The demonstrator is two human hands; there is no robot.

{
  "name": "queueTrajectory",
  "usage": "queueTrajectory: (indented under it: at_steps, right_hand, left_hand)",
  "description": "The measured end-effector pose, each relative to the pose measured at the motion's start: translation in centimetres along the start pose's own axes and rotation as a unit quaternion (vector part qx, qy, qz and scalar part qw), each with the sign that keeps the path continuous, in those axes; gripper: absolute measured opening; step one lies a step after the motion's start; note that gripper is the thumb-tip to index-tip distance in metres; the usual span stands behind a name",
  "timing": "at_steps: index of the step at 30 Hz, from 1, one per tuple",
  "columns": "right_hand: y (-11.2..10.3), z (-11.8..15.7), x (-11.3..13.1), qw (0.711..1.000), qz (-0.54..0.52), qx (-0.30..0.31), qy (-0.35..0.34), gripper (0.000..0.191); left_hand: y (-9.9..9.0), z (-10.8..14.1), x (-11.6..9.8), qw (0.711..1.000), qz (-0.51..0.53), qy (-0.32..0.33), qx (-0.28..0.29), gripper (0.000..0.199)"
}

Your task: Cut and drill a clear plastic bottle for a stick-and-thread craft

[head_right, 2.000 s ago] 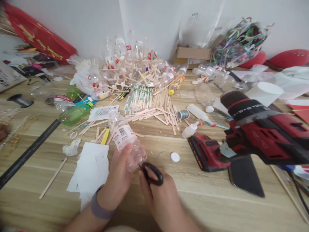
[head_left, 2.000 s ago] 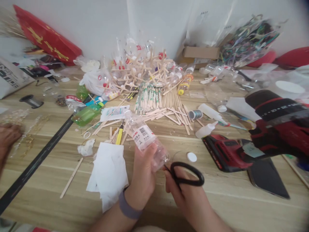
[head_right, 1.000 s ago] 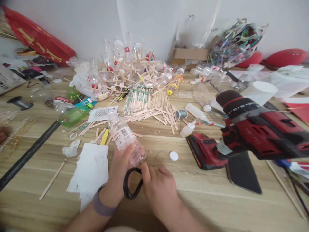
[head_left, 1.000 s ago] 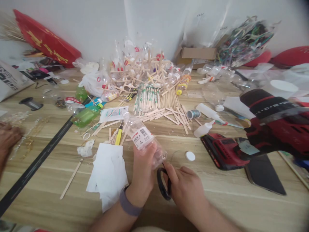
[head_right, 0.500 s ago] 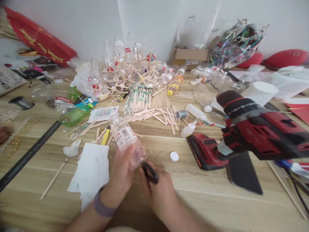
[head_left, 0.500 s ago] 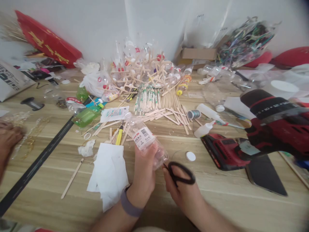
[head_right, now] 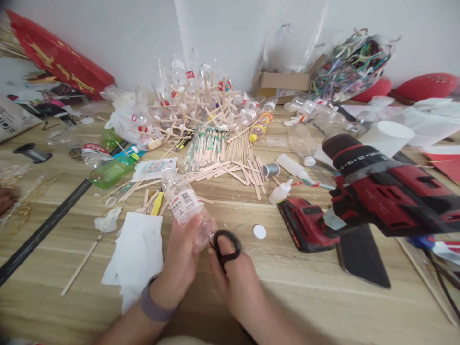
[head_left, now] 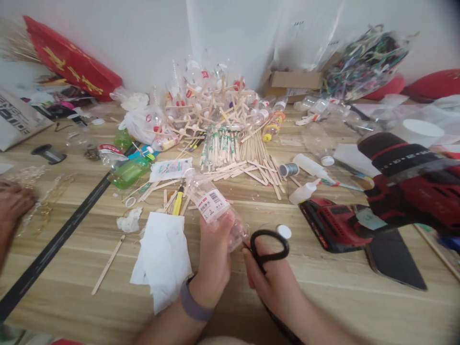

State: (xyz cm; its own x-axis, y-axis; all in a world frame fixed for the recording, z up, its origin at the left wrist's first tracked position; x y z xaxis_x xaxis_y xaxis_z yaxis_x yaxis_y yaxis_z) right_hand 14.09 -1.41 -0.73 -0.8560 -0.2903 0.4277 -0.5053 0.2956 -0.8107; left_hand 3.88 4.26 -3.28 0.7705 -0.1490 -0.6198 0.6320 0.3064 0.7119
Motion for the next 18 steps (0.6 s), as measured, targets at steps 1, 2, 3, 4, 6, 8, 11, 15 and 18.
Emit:
queueTrajectory:
  at_steps: [1, 2, 3, 4, 6, 8, 11, 15, 18]
  right_hand:
    - [-0.1, 0.1, 0.2, 0.999, 0.035, -0.008, -0.026, 0.022]
    - [-0.2, 0.3, 0.5, 0.995, 0.082, -0.019, -0.057, 0.023]
    - [-0.3, 0.5, 0.7, 0.989, 0.121, -0.028, -0.081, 0.023]
    - [-0.4, 0.6, 0.8, 0.985, 0.141, -0.032, -0.091, 0.024]
    - [-0.6, 0.5, 0.8, 0.986, 0.139, -0.036, -0.08, 0.024]
    - [-0.5, 0.2, 0.5, 0.999, 0.042, -0.008, -0.012, 0.022]
    - [0.4, 0.0, 0.0, 0.986, -0.117, 0.078, 0.085, 0.023]
    - [-0.8, 0.2, 0.5, 0.997, 0.065, 0.024, -0.021, 0.023]
    - [-1.2, 0.8, 1.3, 0.972, 0.198, -0.029, -0.121, 0.025]
  left_hand:
    - [-0.1, 0.0, 0.1, 1.0, -0.001, -0.003, -0.005, 0.037]
    - [-0.2, -0.1, 0.1, 1.0, -0.002, -0.007, -0.011, 0.037]
    - [-0.2, -0.1, 0.2, 1.0, -0.003, -0.011, -0.015, 0.037]
    - [-0.3, -0.1, 0.3, 1.0, -0.003, -0.014, -0.016, 0.038]
    - [-0.2, 0.0, 0.3, 1.0, 0.0, -0.018, -0.005, 0.039]
    - [-0.1, 0.1, 0.4, 1.0, 0.002, -0.018, 0.005, 0.038]
    - [-0.2, 0.2, 0.3, 1.0, -0.001, -0.013, 0.008, 0.038]
    - [-0.3, 0.1, 0.7, 1.0, -0.012, -0.02, 0.004, 0.038]
    - [-0.5, 0.2, 0.9, 0.999, -0.019, -0.031, -0.017, 0.041]
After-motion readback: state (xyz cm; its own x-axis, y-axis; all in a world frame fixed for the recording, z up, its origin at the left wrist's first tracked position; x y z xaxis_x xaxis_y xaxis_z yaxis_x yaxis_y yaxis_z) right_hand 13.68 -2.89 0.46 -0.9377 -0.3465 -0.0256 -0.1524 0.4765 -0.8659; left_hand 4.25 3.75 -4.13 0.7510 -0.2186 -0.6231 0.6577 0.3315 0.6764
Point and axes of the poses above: each hand's wrist, its own z-axis away from the middle knuckle, its own y-axis out of the palm, x = y × z, the point moved 7 cm from there along -z, towards the middle knuckle, and after that the axes turned 14 degrees about z, right-handed, at the moved point
